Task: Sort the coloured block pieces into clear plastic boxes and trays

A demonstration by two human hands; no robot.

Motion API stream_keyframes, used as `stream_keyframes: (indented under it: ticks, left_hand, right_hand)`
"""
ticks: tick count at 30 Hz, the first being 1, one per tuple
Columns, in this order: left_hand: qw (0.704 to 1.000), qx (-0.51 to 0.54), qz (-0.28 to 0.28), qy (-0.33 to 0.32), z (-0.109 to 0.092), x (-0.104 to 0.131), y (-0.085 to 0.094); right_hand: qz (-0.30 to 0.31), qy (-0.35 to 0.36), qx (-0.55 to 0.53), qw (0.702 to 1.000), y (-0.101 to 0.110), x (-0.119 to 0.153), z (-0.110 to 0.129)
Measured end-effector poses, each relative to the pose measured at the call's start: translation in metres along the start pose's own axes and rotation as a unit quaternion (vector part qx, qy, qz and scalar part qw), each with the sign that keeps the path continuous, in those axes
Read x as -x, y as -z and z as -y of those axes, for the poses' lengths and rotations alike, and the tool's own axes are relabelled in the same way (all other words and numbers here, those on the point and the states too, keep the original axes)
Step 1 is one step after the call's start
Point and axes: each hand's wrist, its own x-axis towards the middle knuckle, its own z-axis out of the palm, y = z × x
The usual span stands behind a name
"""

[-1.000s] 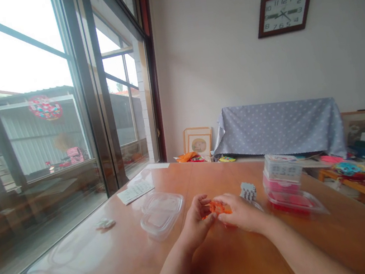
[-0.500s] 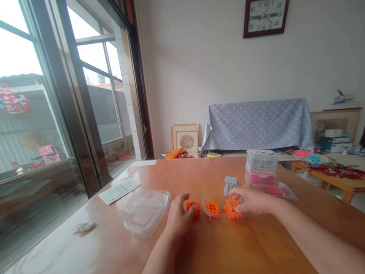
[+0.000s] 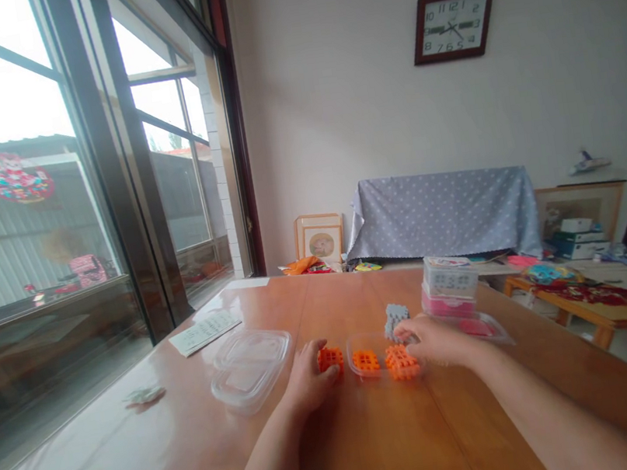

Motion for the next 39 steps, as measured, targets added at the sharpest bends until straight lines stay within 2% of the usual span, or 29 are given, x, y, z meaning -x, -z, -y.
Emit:
stream_keyframes:
  ticks: [3, 10, 19, 26, 39]
  left_hand:
    - [1.0, 0.006, 0.013, 0.012, -0.002, 0.0, -0.001]
    - [1.0, 0.009, 0.01, 0.021, 0.001, 0.0, -0.002]
    - [1.0, -0.007, 0.009, 0.014, 0.005, -0.003, -0.005]
    - [1.0, 0.011, 0.004, 0.016, 0.004, -0.001, -0.002]
    - [1.0, 0.011, 0.003, 0.003, 0.005, -0.001, -0.003]
  right_hand:
    - [0.004, 0.03, 0.032, 0.999, -0.003, 0.001, 0.01]
    - [0.012, 0.021, 0.093, 0.995, -0.008, 0.008, 0.027]
    - [-0.02, 0.009, 0.051, 0.998, -0.012, 0.007, 0.022]
    - [-0.002, 0.003, 0.095, 0.996, -0.014, 0.006, 0.029]
    - [-0.033, -0.009, 0.081, 0.996, -0.018, 0.008, 0.022]
